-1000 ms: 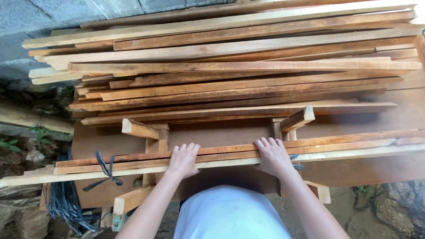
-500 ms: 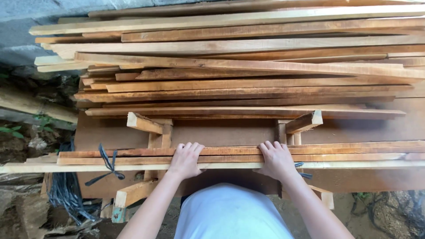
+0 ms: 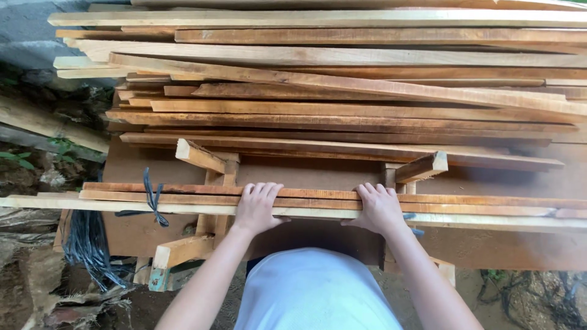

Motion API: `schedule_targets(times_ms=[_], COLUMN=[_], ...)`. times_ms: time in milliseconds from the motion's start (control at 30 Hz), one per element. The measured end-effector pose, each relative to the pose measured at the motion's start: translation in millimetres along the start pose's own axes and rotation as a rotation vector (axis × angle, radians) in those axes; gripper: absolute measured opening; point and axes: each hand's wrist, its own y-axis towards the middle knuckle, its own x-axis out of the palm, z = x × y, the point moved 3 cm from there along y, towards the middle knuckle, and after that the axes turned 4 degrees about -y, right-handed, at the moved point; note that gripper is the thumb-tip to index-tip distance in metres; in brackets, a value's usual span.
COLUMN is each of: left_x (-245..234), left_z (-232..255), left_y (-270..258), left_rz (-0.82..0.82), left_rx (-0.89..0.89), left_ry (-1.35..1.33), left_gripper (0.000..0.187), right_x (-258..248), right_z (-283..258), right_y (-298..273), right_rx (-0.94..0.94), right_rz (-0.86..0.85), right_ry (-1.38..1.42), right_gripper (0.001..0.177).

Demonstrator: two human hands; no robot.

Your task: Organizing long wooden slats by placing them onto a wooden rack.

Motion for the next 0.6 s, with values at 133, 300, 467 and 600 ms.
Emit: schedule_targets(times_ms=[133,300,467,600], left_x=[1,14,-2,12], left_z=[-1,-3,2,-3], left_y=[3,7,6,3], left_rz=[-0.043,-0.124,-0.140,-0.012], left_rx=[-0.013,-0.048,-0.020,-0.009], left_ry=[-0.005,-0.022,-0.074,-0.101], left_gripper=[0.089,0.090,0.089,0.086], right_x=[6,14,3,5], right_z=[-2,-6,-34,-35], right_y=[1,0,0,-1], right_rx=[-0.006,0.039,-0.050,-0.095], right_rz=[0.020,-0.058,0.036,0.126], right_ry=[0.000,-0.197,-0.144,-0.028], right_gripper=[0.089,0.108,0.107,0.093])
